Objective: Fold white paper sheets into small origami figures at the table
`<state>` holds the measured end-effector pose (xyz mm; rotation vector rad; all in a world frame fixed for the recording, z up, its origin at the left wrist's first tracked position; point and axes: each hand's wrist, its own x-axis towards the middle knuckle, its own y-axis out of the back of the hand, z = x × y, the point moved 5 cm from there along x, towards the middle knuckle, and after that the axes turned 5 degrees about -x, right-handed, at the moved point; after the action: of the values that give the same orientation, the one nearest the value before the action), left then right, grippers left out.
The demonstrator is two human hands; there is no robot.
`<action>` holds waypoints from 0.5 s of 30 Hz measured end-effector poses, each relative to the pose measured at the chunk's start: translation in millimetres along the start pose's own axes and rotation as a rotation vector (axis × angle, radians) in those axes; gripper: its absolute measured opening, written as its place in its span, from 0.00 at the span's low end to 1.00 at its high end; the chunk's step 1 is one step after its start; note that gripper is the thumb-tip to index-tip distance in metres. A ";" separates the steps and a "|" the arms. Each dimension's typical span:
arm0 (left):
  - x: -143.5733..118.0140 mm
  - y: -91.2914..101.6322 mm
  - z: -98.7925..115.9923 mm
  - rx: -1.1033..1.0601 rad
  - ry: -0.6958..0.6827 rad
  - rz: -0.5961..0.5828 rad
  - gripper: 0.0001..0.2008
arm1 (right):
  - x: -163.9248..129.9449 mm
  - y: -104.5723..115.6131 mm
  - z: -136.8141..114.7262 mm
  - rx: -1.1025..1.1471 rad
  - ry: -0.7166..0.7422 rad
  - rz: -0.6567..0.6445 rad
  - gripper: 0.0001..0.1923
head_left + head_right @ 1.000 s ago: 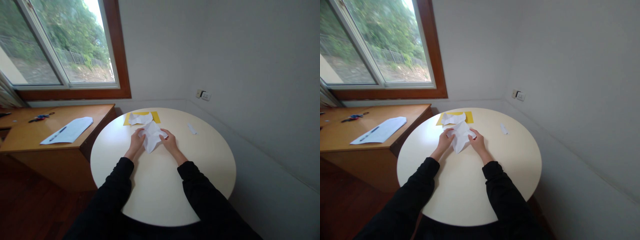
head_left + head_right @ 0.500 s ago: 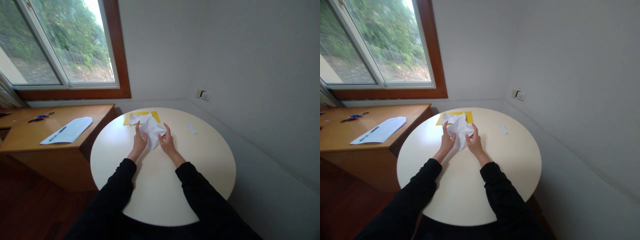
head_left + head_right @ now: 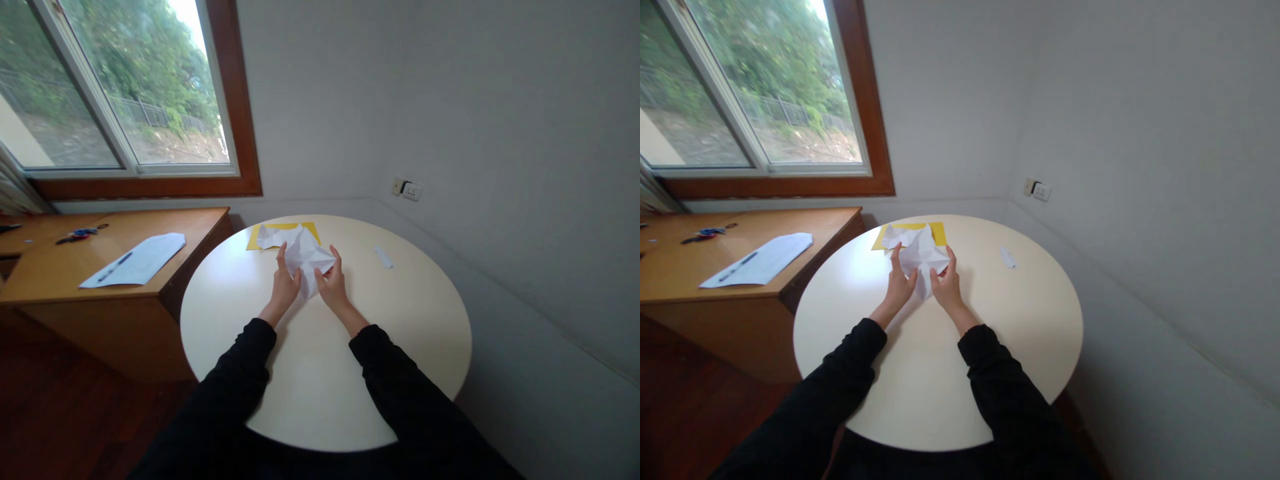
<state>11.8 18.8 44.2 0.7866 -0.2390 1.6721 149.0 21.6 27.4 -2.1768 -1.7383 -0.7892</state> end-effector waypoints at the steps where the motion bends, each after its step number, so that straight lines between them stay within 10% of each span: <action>1: -0.1 0.8 0.4 -0.003 0.007 0.018 0.35 | 0.6 0.4 2.5 -0.001 -0.016 0.028 0.36; 15: -6.2 -19.1 1.1 0.041 -0.142 -0.202 0.37 | -2.3 -4.4 8.4 -0.212 -0.093 -0.022 0.35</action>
<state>30.3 18.4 36.4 0.9309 -0.2168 1.4374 146.6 25.1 18.7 -2.3691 -1.7989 -0.9298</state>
